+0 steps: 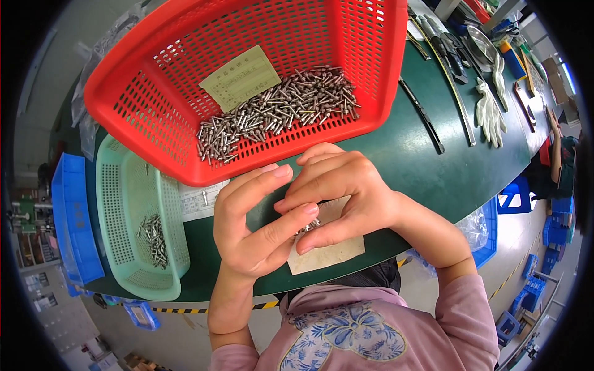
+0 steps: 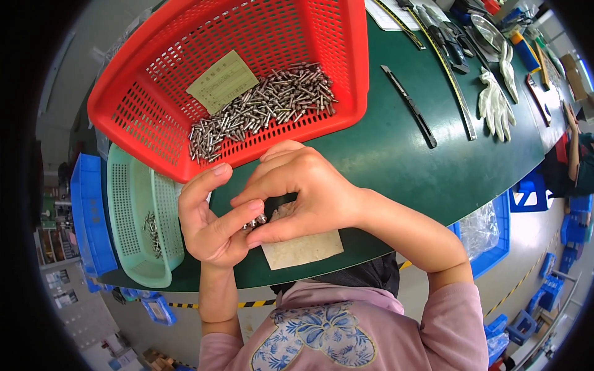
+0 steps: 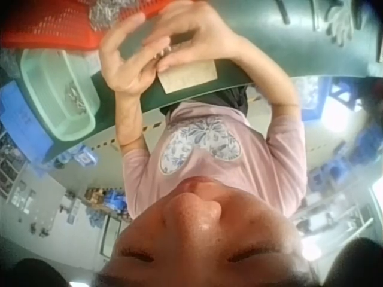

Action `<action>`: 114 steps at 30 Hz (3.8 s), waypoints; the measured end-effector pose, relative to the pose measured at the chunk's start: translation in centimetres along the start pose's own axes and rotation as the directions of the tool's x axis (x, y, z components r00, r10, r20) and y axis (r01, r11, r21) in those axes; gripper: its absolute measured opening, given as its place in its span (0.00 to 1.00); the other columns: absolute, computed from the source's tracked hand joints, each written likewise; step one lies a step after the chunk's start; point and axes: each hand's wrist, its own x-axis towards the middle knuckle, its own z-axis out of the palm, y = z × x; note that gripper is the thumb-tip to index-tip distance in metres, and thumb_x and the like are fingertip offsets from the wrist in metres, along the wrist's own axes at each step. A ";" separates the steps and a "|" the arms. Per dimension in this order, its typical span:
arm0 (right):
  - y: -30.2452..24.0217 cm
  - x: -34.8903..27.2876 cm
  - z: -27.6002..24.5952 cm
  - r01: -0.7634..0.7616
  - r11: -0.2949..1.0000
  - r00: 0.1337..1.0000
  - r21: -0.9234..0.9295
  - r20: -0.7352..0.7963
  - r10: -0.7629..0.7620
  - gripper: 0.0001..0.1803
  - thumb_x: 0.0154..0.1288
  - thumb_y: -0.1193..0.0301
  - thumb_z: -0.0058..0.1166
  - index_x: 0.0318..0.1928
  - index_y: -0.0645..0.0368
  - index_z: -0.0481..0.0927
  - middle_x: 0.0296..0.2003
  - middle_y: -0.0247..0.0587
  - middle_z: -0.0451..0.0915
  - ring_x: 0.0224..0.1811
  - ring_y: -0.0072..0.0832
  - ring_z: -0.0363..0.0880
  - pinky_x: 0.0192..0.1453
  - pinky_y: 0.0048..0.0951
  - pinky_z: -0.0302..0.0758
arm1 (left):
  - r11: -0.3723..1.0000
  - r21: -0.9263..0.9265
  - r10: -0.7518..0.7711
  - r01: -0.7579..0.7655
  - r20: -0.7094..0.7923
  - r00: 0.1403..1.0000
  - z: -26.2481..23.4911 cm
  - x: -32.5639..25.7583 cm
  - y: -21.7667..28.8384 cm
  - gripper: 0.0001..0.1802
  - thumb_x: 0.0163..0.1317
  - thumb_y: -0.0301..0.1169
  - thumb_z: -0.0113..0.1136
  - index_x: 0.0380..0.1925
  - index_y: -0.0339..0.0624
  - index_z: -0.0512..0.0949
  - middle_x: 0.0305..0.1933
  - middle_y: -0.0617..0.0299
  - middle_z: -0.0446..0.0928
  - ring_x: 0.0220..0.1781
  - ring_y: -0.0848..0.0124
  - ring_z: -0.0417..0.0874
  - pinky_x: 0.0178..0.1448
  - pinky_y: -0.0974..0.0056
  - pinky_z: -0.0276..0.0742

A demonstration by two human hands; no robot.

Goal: The person is sorting and inspecting small metal bolts at a factory workstation.

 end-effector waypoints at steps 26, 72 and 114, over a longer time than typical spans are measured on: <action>-0.1 0.0 -0.1 -0.018 0.999 1.000 0.034 0.005 0.018 0.19 0.39 0.62 0.73 0.32 0.59 0.86 0.27 0.37 0.83 0.29 0.33 0.80 0.42 0.31 0.72 | 1.000 0.002 0.023 -0.023 -0.002 1.000 0.1 -0.1 -0.2 0.17 0.42 0.31 0.69 0.37 0.49 0.86 0.52 0.53 0.75 0.48 0.59 0.78 0.48 0.60 0.77; 0.3 0.4 -0.4 0.232 0.927 0.962 -0.294 -0.072 -0.264 0.21 0.47 0.63 0.69 0.43 0.56 0.84 0.35 0.36 0.81 0.31 0.28 0.77 0.36 0.30 0.68 | 0.104 -0.761 -0.522 0.641 0.507 0.686 -0.1 -0.9 0.8 0.16 0.60 0.27 0.48 0.39 0.22 0.77 0.50 0.51 0.72 0.52 0.65 0.74 0.55 0.65 0.69; 0.2 0.3 -0.3 0.123 0.850 0.957 -0.513 -0.165 -0.238 0.22 0.35 0.74 0.65 0.39 0.55 0.82 0.32 0.31 0.80 0.29 0.30 0.75 0.40 0.31 0.68 | 0.990 0.107 -0.104 0.096 0.066 0.992 0.0 0.4 0.5 0.14 0.50 0.20 0.63 0.39 0.37 0.82 0.35 0.55 0.83 0.36 0.62 0.85 0.37 0.66 0.80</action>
